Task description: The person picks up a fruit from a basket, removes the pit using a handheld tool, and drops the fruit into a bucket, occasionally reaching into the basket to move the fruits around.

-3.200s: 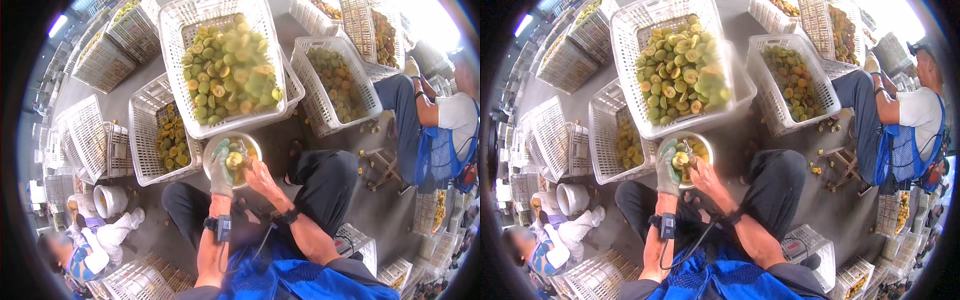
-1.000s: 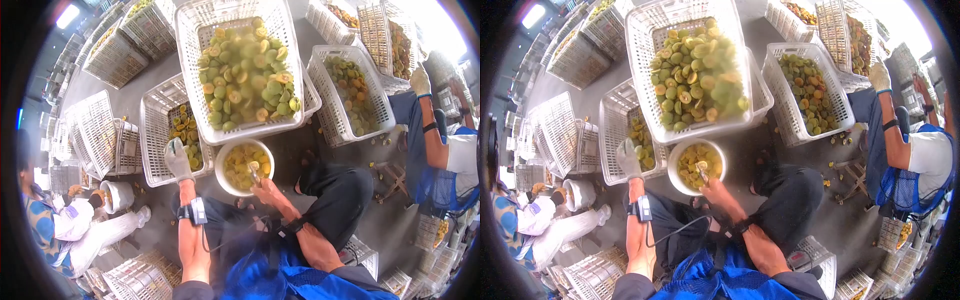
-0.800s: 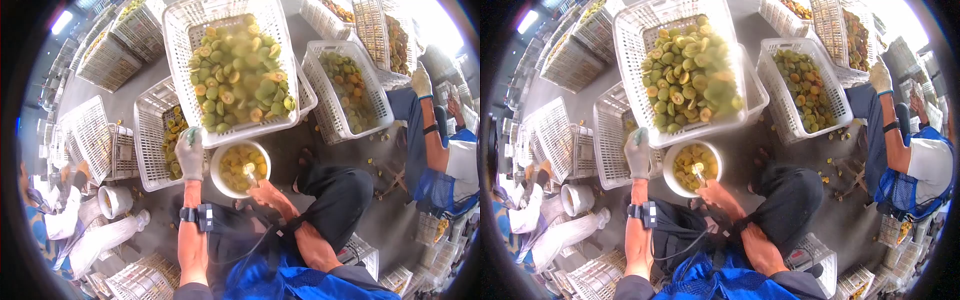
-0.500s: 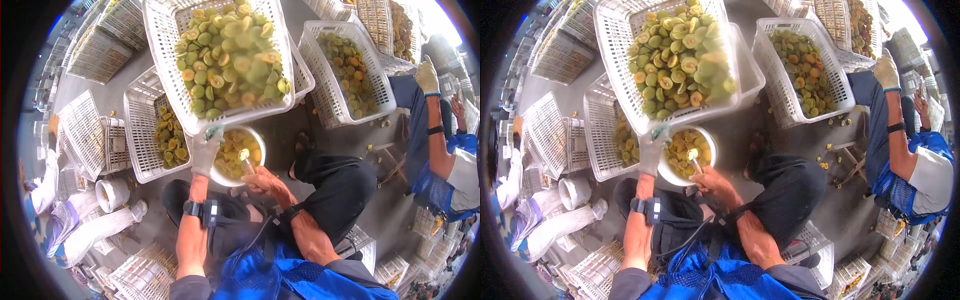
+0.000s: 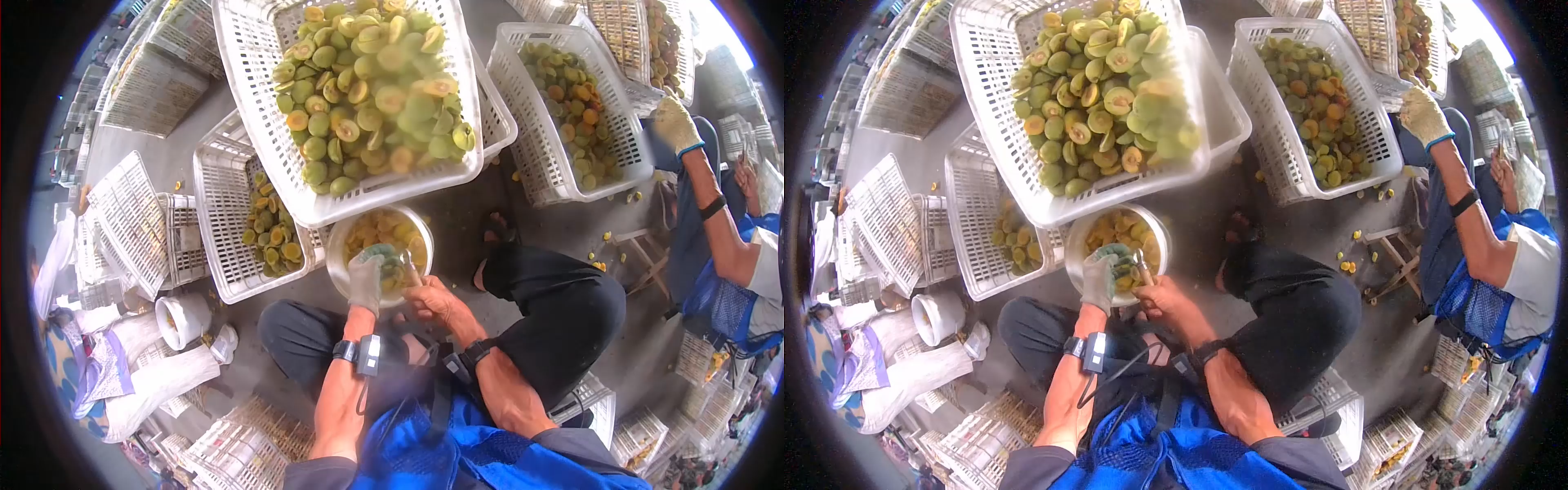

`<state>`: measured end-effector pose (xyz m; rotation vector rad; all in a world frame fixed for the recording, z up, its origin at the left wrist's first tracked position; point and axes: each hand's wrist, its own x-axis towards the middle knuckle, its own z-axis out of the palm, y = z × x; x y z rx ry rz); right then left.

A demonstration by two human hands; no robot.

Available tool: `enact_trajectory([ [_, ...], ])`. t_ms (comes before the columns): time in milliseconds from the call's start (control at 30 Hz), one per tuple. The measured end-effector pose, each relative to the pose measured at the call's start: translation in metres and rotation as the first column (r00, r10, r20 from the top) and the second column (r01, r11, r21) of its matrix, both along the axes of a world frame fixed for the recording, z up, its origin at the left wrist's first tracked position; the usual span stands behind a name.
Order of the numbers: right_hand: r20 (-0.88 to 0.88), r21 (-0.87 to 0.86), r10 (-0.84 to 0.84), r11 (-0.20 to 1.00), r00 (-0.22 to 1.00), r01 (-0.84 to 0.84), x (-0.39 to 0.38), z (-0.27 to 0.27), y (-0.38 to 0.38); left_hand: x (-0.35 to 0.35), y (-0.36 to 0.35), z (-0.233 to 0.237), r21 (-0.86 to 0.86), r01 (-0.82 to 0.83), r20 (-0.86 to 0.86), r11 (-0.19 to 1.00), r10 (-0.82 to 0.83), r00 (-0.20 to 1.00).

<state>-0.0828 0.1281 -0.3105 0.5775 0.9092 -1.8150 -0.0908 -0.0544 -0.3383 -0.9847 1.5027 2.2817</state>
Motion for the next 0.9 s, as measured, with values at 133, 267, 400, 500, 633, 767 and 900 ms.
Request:
enact_trajectory([
  [133,-0.048,0.016,-0.060,0.998,0.997,0.061,-0.008,0.009,-0.002,0.002,0.004,-0.030,-0.288,0.392,0.101,0.874,-0.379,0.920],
  [267,-0.139,0.079,-0.056,0.995,0.989,0.068,-0.011,0.013,0.001,0.002,0.003,-0.039,-0.595,0.559,0.184,0.578,-0.579,0.794],
  [400,-0.267,0.167,0.022,0.986,0.963,0.024,-0.014,0.032,0.007,-0.008,-0.044,-0.068,-0.680,0.520,0.313,0.516,-0.437,0.843],
  [500,-0.318,0.235,0.034,0.971,0.947,0.044,-0.016,0.037,0.006,-0.012,-0.048,-0.064,-0.752,0.482,0.306,0.451,-0.409,0.860],
  [633,-0.369,0.262,0.019,0.961,0.929,0.084,-0.022,0.056,0.006,-0.027,-0.039,-0.009,-0.545,0.361,0.193,0.757,-0.305,0.933],
  [767,-0.454,0.363,0.080,0.926,0.887,0.103,-0.028,0.061,0.009,-0.050,-0.011,0.074,-0.661,0.185,-0.023,0.727,-0.266,0.964],
  [900,-0.485,0.359,0.096,0.928,0.869,0.097,-0.024,0.050,0.018,-0.098,0.008,0.111,-0.841,-0.100,-0.310,0.531,-0.322,0.895],
])
